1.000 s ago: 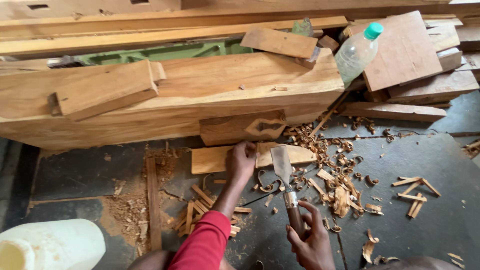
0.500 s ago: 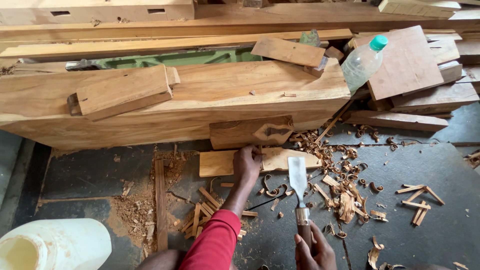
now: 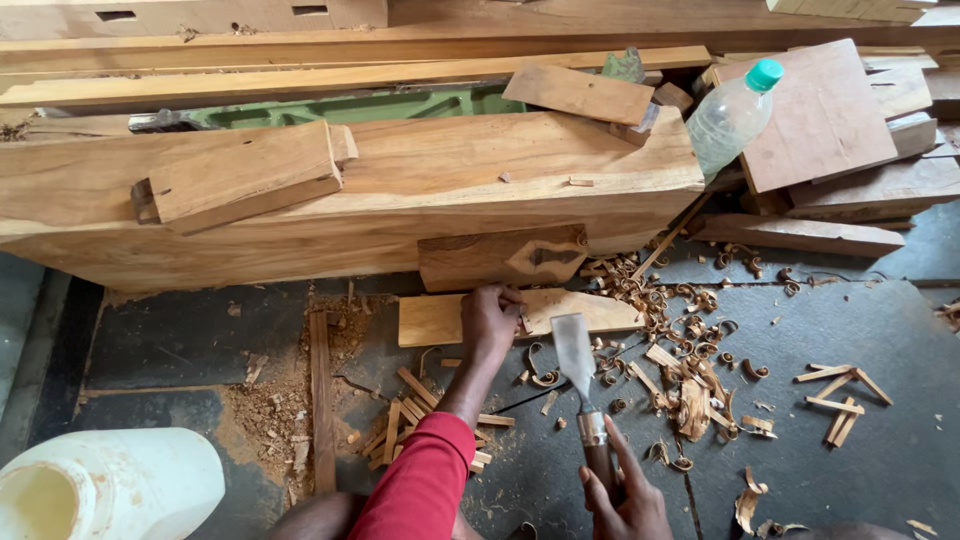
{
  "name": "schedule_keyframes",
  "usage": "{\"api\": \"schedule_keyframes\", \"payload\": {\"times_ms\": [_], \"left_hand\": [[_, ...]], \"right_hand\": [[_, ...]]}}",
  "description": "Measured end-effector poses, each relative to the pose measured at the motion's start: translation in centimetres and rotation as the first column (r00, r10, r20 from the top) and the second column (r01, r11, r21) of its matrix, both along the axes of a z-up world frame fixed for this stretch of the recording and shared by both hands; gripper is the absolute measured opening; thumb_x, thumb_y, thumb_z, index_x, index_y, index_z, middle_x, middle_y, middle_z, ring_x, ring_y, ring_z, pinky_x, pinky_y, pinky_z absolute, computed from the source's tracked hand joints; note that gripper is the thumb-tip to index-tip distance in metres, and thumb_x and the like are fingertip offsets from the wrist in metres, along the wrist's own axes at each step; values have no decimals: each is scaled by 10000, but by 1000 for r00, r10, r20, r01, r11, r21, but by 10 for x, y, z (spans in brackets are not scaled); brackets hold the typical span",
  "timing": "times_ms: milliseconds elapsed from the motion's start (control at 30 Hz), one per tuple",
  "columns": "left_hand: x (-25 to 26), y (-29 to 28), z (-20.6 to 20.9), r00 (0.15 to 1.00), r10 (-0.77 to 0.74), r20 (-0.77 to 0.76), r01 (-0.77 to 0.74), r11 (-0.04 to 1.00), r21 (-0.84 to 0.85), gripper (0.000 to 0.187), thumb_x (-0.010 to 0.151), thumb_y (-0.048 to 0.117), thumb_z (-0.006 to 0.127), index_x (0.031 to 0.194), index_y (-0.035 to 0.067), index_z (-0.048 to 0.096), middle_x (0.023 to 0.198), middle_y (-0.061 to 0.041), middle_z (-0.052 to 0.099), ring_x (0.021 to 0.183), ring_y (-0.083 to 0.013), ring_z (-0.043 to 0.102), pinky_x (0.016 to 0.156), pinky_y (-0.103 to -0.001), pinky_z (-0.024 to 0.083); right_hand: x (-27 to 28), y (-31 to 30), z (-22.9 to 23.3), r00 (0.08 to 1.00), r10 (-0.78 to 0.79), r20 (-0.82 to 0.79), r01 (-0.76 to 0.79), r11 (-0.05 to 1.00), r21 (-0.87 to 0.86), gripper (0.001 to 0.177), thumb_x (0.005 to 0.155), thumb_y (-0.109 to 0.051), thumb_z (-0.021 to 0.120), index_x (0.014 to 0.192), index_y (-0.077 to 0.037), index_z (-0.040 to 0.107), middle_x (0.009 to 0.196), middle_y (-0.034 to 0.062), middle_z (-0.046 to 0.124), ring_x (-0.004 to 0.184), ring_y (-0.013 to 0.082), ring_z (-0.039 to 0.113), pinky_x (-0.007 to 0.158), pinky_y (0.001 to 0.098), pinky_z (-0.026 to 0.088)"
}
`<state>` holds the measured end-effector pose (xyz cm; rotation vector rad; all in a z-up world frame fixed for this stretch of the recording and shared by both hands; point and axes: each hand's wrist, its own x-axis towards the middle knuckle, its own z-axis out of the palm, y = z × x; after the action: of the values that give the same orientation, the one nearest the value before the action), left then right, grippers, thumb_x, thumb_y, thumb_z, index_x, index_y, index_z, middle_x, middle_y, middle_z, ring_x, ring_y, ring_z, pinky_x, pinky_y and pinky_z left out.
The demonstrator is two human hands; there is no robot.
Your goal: The person carves a small piece of wood using a chisel and a wooden mallet. They hold the wood with one hand and strike the chisel with the mallet to shape the piece, occasionally adjusting the wood's position.
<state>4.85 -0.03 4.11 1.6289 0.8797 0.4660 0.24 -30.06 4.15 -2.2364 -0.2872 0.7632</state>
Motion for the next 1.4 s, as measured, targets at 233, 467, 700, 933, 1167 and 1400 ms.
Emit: {"api": "schedule_keyframes", "payload": {"times_ms": [233,467,700,933,1167,1400], "left_hand": [[-4,-2,5,998,-58,3,52,923,381,91,816,-17,746,905,-14,764,857,-162,767,791,-282,738,722,-389,567],[-4,0,-7,992,-120,38,102,942,321,236,819,39,734,1052,39,774,1044,-149,743,951,-284,731,868,-381,576],[-19,-8,12,994,39,-100,29,797,603,363,727,265,854,1025,75,770,1135,-129,723,1129,-338,619,954,-534,421],[-25,0,-1,991,21,-132,69,761,645,313,919,148,749,1227,107,715,1243,-97,719,1179,-261,650,1032,-470,456],[-29,2,5,915,-347,-207,385,595,705,717,698,247,880,1323,-1,630,1361,-208,633,1244,-356,588,1009,-522,446],[-26,12,-33,880,-422,-220,438,540,719,500,865,166,785,1325,33,645,1468,-167,585,1337,-299,584,1129,-406,492]], "right_hand": [[-4,5,-1,994,99,36,-101,994,43,828,887,-295,662,1622,-395,293,1247,218,719,888,330,833,891,482,660],[-2,5,-1,990,124,72,-130,988,84,813,891,-286,663,1612,-379,300,1277,222,699,955,359,806,933,514,621],[-7,9,2,976,175,128,-185,980,68,799,910,-264,663,1622,-337,309,1219,246,722,1043,389,760,979,547,562],[-4,-1,0,970,157,186,-185,972,147,763,923,-243,671,1598,-293,318,1158,292,739,864,393,736,787,544,590],[2,4,21,999,32,-27,-31,999,14,796,907,-292,683,1605,-416,319,927,226,827,417,219,708,479,405,621],[-3,14,29,994,49,-103,-48,999,10,808,924,-322,672,1611,-462,271,917,217,831,449,232,725,477,398,671]]}}
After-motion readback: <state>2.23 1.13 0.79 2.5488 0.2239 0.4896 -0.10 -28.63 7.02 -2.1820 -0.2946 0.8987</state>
